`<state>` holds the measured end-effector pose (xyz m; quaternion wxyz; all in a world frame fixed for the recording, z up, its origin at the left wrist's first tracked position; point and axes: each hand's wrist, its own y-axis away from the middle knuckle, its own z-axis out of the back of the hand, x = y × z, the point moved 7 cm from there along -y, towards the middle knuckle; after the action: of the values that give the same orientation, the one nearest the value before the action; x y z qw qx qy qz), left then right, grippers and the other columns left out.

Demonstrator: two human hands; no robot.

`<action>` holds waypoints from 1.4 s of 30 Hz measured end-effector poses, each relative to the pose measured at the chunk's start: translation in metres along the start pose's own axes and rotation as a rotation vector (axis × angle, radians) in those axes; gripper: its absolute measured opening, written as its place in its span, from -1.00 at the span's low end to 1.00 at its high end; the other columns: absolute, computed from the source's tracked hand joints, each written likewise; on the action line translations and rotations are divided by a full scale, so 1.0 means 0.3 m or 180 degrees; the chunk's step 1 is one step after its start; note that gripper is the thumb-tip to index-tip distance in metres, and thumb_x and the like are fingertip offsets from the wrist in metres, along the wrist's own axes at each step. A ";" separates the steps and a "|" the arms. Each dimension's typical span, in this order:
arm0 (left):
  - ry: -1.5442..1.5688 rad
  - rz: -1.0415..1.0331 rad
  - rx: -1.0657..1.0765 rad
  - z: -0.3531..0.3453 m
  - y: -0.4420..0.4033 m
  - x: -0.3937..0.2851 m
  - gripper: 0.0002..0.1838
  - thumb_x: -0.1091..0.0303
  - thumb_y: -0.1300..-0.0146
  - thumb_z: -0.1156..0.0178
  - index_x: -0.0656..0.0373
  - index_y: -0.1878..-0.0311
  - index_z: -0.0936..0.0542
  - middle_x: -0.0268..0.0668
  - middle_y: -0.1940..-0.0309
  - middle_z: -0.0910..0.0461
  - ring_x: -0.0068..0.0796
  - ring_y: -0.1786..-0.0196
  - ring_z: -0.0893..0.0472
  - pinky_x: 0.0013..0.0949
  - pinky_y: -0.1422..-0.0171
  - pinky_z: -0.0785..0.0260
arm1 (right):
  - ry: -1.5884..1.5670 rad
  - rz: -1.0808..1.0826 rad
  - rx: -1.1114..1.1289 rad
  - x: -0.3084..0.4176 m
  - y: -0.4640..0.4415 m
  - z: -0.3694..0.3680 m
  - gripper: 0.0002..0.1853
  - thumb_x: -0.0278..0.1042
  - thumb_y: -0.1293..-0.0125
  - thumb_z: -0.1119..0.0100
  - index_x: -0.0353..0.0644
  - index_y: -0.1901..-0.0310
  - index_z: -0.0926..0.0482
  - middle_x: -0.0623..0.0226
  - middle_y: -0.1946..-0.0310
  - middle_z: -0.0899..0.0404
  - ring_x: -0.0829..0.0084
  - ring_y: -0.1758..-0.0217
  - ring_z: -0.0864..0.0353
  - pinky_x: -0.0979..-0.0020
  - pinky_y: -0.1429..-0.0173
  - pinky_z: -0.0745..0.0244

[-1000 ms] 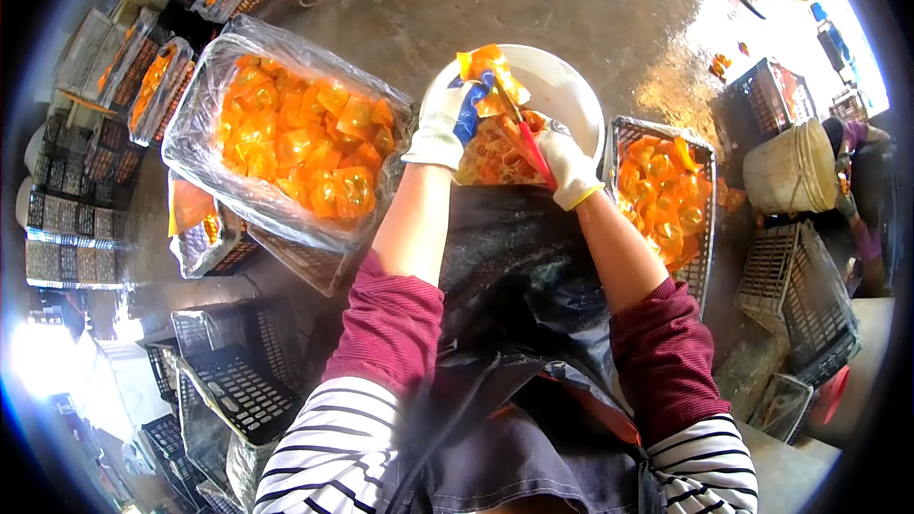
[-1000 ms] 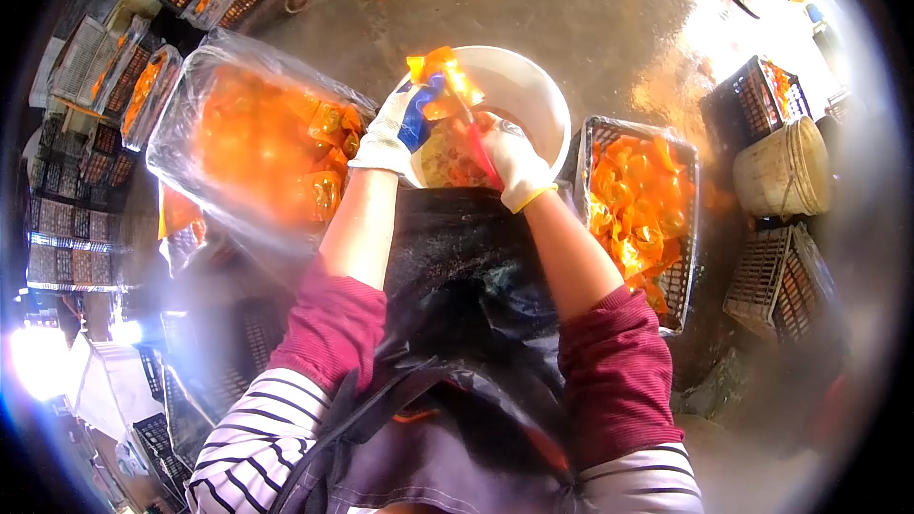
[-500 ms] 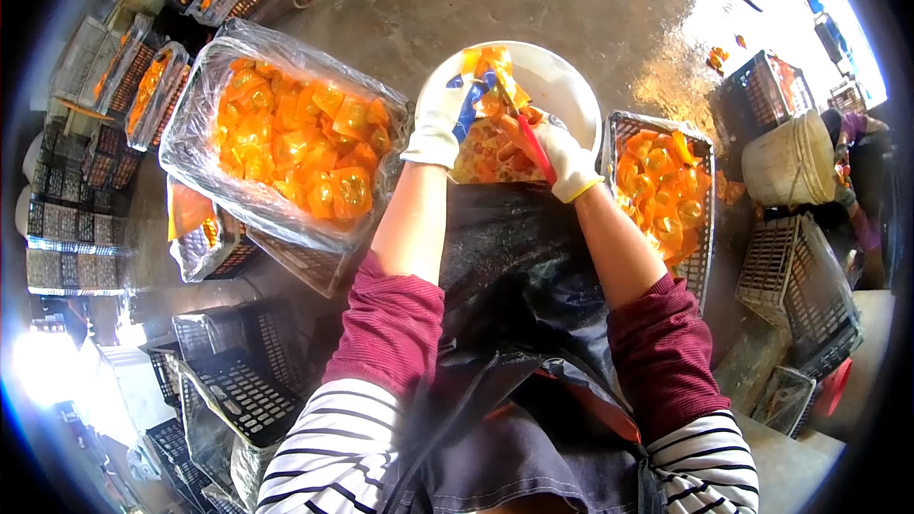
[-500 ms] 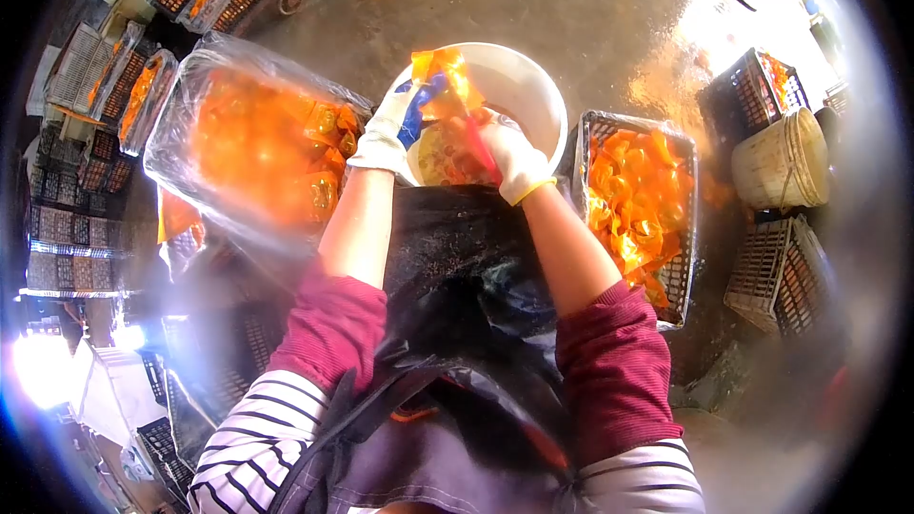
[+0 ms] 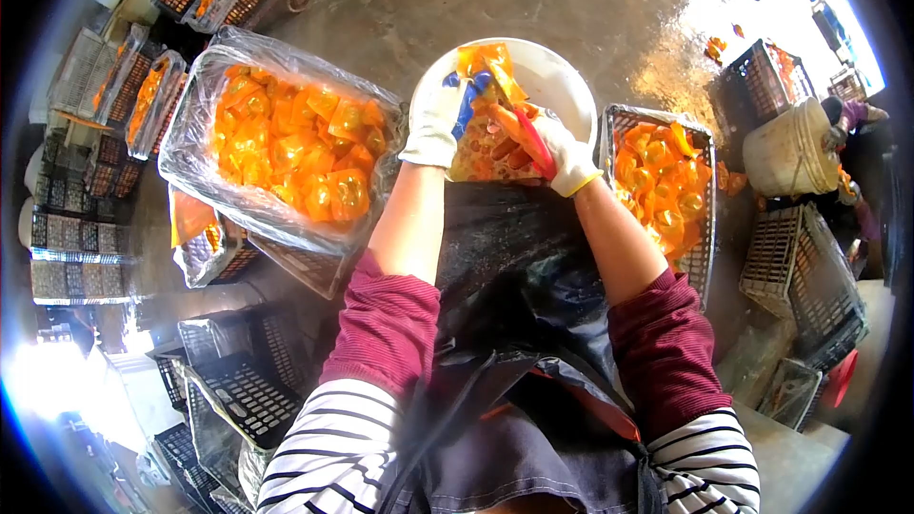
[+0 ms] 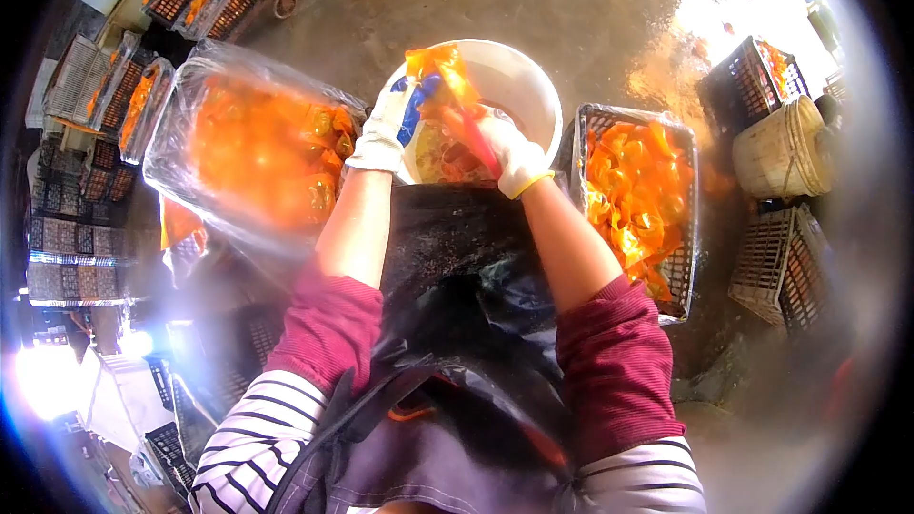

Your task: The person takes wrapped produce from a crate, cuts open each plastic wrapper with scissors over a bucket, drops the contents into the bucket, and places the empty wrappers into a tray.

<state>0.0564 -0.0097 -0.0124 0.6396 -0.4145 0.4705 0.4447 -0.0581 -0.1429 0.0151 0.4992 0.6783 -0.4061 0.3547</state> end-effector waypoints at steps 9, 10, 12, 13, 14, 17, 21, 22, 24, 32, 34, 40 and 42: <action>0.1087 0.0243 -0.0153 -0.005 -0.016 0.088 -0.65 0.34 -0.26 -0.23 0.16 -0.10 -0.49 -0.27 0.15 -0.56 -0.48 0.15 -0.57 -0.43 0.12 -0.51 | 0.0372 -0.0080 -0.0087 -0.004 0.001 0.019 -0.64 -0.19 -0.31 -0.21 -0.24 -0.03 -0.54 0.41 0.22 -0.58 0.63 0.22 -0.52 0.58 0.23 -0.45; 0.1253 0.0367 -0.0166 -0.013 0.001 0.038 -0.65 0.35 -0.26 -0.23 0.15 -0.09 -0.49 -0.27 0.15 -0.56 -0.47 0.16 -0.58 -0.41 0.15 -0.52 | 0.0478 -0.0126 -0.0153 0.005 0.008 0.020 -0.63 -0.18 -0.30 -0.22 -0.24 -0.02 -0.54 0.41 0.22 -0.59 0.62 0.20 -0.51 0.57 0.20 -0.45; 0.1761 0.0836 -0.0177 -0.031 0.061 -0.059 -0.66 0.35 -0.25 -0.24 0.14 -0.09 -0.48 -0.26 0.16 -0.56 -0.44 0.18 -0.58 -0.40 0.22 -0.54 | 0.0605 0.0013 -0.0258 0.019 0.012 0.026 -0.63 -0.16 -0.29 -0.23 -0.23 -0.02 -0.55 0.40 0.21 -0.59 0.61 0.17 -0.51 0.56 0.15 -0.43; 0.1872 0.0915 -0.0078 -0.044 0.073 -0.084 -0.62 0.35 -0.23 -0.26 0.17 -0.11 -0.48 -0.25 0.12 -0.56 -0.43 0.16 -0.59 -0.40 0.20 -0.54 | 0.0630 0.0198 -0.0294 0.027 0.009 0.030 -0.63 -0.16 -0.28 -0.23 -0.23 -0.02 -0.56 0.40 0.21 -0.60 0.61 0.15 -0.50 0.56 0.13 -0.42; 0.1982 0.0991 0.0019 -0.055 0.083 -0.103 -0.58 0.35 -0.21 -0.28 0.20 -0.13 -0.48 -0.24 0.08 -0.57 -0.42 0.13 -0.59 -0.39 0.17 -0.54 | 0.0656 0.0384 -0.0327 0.035 0.005 0.033 -0.62 -0.16 -0.28 -0.23 -0.23 -0.02 -0.56 0.39 0.20 -0.60 0.60 0.14 -0.50 0.55 0.10 -0.42; 0.1811 0.0827 0.0124 -0.071 0.072 -0.082 -0.54 0.37 -0.19 -0.26 0.22 -0.17 -0.46 -0.22 0.04 -0.58 -0.39 0.09 -0.60 -0.38 0.09 -0.53 | 0.1315 0.0490 -0.0589 0.014 -0.030 0.084 -0.66 -0.27 -0.30 -0.19 -0.23 -0.05 -0.54 0.36 0.17 -0.60 0.56 0.14 -0.51 0.54 0.06 -0.41; -0.1227 -0.0180 -0.0283 -0.002 0.042 -0.096 -0.55 0.39 -0.12 -0.16 0.23 -0.13 -0.49 -0.13 0.04 -0.60 -0.31 -0.01 -0.58 -0.40 -0.14 -0.38 | 0.0922 0.0462 -0.0763 -0.058 -0.084 0.133 -0.67 -0.48 -0.27 -0.10 -0.24 -0.08 -0.51 0.32 0.16 -0.59 0.51 0.16 -0.52 0.52 0.09 -0.43; -0.1089 -0.0106 -0.0251 0.001 0.052 -0.098 -0.55 0.37 -0.11 -0.18 0.22 -0.12 -0.50 -0.13 0.06 -0.61 -0.31 0.00 -0.58 -0.39 -0.11 -0.38 | 0.1196 0.0616 -0.0783 -0.049 -0.094 0.134 -0.66 -0.56 -0.25 -0.06 -0.24 -0.08 -0.51 0.31 0.17 -0.59 0.50 0.17 -0.52 0.51 0.10 -0.44; -0.1052 -0.0054 -0.0444 0.017 0.077 -0.126 -0.56 0.34 -0.10 -0.20 0.21 -0.09 -0.53 -0.16 0.11 -0.62 -0.37 0.05 -0.58 -0.40 -0.05 -0.39 | 0.1366 0.0728 -0.0734 -0.027 -0.071 0.112 -0.67 -0.57 -0.24 -0.07 -0.26 -0.06 -0.51 0.32 0.20 -0.58 0.52 0.19 -0.52 0.54 0.13 -0.45; -0.0866 -0.0922 -0.0912 0.318 0.167 -0.218 -0.79 0.28 -0.24 -0.13 0.16 0.13 -0.60 -0.36 0.34 -0.61 -0.56 0.34 -0.52 -0.47 0.19 -0.39 | 0.0009 0.1077 -0.0493 0.010 -0.041 0.136 -0.61 -0.15 -0.29 -0.21 -0.21 -0.02 -0.44 0.30 0.36 -0.59 0.41 0.45 -0.63 0.44 0.41 -0.48; -0.1497 -0.1151 -0.1157 0.467 0.248 -0.167 -0.75 0.20 -0.23 -0.17 0.19 0.20 -0.60 -0.26 0.42 -0.59 -0.48 0.42 -0.53 -0.41 0.30 -0.38 | -0.0608 0.1306 -0.0430 0.035 -0.044 0.172 -0.57 -0.04 -0.29 -0.18 -0.20 -0.01 -0.44 0.22 0.22 -0.59 0.34 0.27 -0.64 0.39 0.26 -0.51; -0.2790 0.1078 -0.0661 0.693 0.578 0.153 -0.24 -0.18 -0.13 -0.19 0.21 -0.25 -0.39 0.02 0.01 -0.57 -0.12 -0.04 -0.57 -0.22 -0.09 -0.41 | -0.3124 0.1150 -0.0983 -0.037 -0.039 0.306 -0.36 0.06 -0.25 -0.18 -0.34 -0.11 -0.29 -0.04 -0.10 -0.45 0.10 -0.17 -0.46 0.10 -0.22 -0.42; -0.3700 0.1207 0.0184 0.616 0.579 0.194 -0.03 -0.29 -0.10 -0.14 0.23 -0.40 -0.14 0.11 -0.20 -0.40 -0.03 -0.26 -0.41 -0.18 -0.32 -0.24 | -0.3019 0.1149 -0.0581 -0.024 -0.064 0.267 -0.44 0.04 -0.26 -0.18 -0.34 -0.01 -0.36 -0.04 -0.08 -0.45 0.11 -0.17 -0.46 0.10 -0.23 -0.42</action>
<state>-0.0577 0.2214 -0.0487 0.7123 0.0044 0.1220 0.6912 -0.0377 -0.2156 -0.0187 0.2481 0.6374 -0.7277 0.0517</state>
